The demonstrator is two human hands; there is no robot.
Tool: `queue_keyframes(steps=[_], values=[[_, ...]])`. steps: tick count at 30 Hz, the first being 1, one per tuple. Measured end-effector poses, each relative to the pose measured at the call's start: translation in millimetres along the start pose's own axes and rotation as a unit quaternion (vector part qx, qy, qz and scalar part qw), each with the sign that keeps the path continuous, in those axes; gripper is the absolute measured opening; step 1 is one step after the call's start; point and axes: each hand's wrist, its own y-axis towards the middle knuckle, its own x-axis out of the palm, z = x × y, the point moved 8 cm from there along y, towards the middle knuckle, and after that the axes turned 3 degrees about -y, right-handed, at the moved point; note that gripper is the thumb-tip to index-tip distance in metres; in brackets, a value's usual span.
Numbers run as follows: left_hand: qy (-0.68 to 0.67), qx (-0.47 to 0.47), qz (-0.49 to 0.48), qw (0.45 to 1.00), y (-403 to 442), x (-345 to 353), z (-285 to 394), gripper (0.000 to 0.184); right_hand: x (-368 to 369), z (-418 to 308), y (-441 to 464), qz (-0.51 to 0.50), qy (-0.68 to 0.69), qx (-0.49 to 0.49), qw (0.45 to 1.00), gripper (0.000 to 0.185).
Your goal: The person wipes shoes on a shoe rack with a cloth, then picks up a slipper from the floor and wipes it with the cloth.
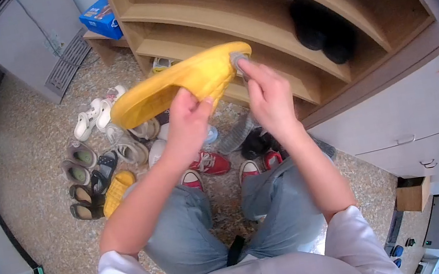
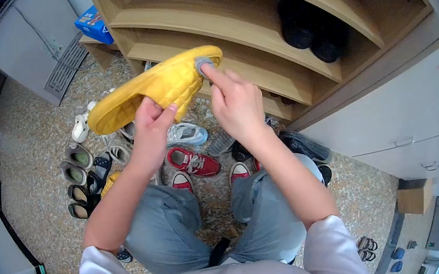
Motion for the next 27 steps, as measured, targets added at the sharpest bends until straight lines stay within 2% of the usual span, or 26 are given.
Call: queue_keyframes(steps=[4, 7, 9, 16, 20, 21, 25, 27], values=[[-0.012, 0.021, -0.018, 1.0, -1.2, 3.7, 4.4, 0.04, 3.2, -9.5, -4.7, -0.017, 0.021, 0.002, 1.0, 0.032], [-0.016, 0.004, 0.017, 1.0, -2.4, 0.8, 0.8, 0.034, 1.0, -8.3, -2.2, -0.014, 0.012, -0.004, 1.0, 0.032], [-0.03, 0.016, -0.006, 0.999, -1.2, 7.6, 5.7, 0.036, -4.4, 5.0, 3.3, -0.003, 0.005, 0.03, 1.0, 0.032], [-0.022, -0.005, -0.008, 1.0, -1.3, 5.6, -0.7, 0.04, -3.0, -5.7, -6.0, -0.013, 0.061, 0.025, 0.998, 0.03], [-0.032, 0.015, -0.023, 0.999, -1.8, 10.7, 5.5, 0.04, -14.6, 7.7, 6.3, 0.042, 0.075, 0.033, 0.996, 0.029], [-0.037, 0.013, -0.021, 0.999, -2.0, 11.1, 4.9, 0.04, -11.7, 7.9, 3.0, 0.027, 0.045, 0.043, 0.998, 0.029], [-0.016, 0.008, 0.008, 1.0, -1.7, 4.4, 1.4, 0.035, -1.2, -7.3, -7.9, -0.019, 0.069, 0.023, 0.997, 0.03], [-0.047, 0.01, 0.001, 0.999, -2.6, 6.2, 4.4, 0.035, -8.6, -1.7, -1.7, -0.002, 0.063, 0.037, 0.997, 0.03]])
